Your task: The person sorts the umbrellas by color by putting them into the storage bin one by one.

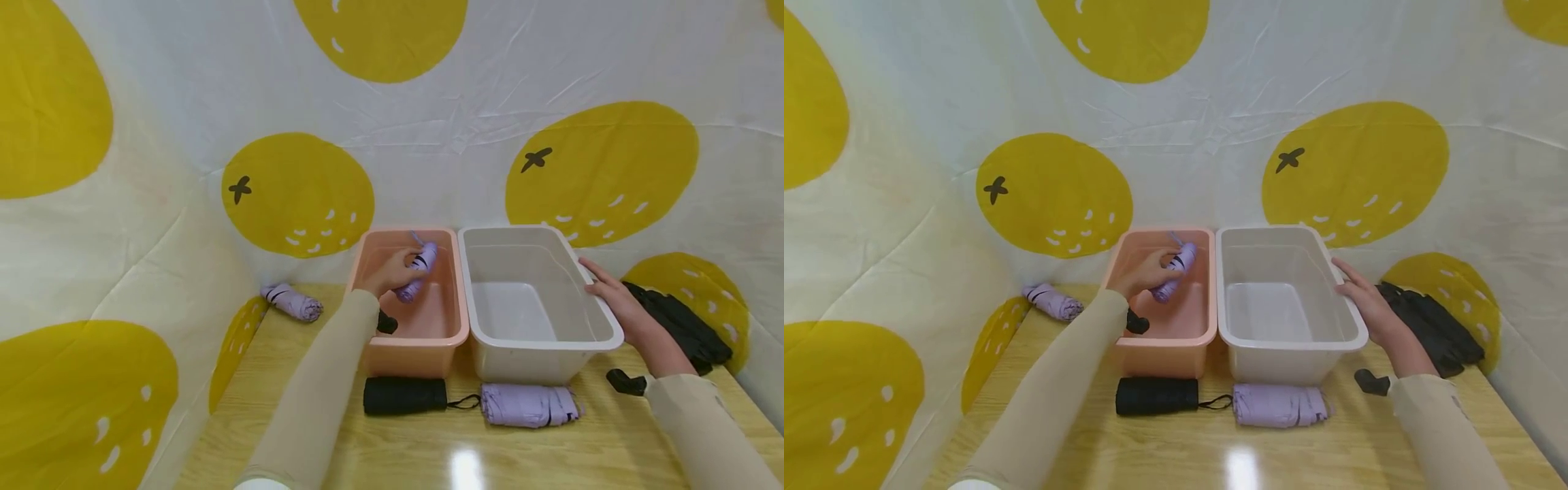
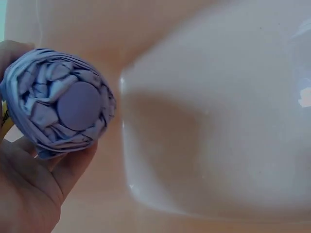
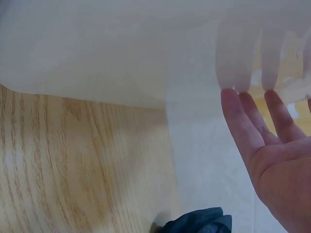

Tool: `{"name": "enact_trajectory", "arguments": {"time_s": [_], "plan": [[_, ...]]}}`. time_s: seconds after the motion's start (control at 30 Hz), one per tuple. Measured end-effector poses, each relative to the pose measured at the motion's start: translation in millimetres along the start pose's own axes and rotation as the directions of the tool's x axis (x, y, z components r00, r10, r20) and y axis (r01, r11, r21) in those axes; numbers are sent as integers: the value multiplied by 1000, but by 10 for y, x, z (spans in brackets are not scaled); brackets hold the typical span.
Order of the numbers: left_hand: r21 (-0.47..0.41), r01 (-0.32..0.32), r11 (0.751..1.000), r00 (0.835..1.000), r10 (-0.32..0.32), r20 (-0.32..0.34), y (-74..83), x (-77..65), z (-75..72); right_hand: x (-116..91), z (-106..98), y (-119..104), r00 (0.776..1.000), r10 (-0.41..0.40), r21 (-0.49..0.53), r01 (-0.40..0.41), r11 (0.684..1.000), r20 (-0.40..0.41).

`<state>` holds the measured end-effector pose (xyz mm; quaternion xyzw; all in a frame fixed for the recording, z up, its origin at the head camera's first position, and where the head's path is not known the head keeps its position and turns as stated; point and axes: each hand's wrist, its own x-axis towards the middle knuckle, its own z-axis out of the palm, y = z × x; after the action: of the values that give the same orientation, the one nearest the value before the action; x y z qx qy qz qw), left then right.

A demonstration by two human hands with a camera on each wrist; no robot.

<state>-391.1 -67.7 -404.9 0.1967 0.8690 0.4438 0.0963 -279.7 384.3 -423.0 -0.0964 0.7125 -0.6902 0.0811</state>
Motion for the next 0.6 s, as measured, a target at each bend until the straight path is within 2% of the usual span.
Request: {"name": "enact_trajectory", "arguments": {"time_s": [0.1, 0.2, 0.33, 0.5, 0.6], "plan": [[62, -21, 998, 1000, 20, 6, -43, 48, 15, 16, 1, 9, 1000, -6, 12, 6, 1000, 5], [65, 3, 998, 999, -6, 35, -93, 116, 67, 9, -18, 25, 1000, -14, 23, 13, 1000, 13], [26, 51, 998, 994, -53, 96, -184, 173, 156, -13, -23, 70, 999, -20, 27, 19, 999, 32], [-12, 81, 997, 988, -79, 132, -260, 215, 186, 9, -13, 72, 998, -31, 29, 29, 999, 57], [-31, 130, 991, 976, -123, 179, -307, 260, 192, 28, -14, 40, 998, -30, 35, 28, 999, 54]]}}
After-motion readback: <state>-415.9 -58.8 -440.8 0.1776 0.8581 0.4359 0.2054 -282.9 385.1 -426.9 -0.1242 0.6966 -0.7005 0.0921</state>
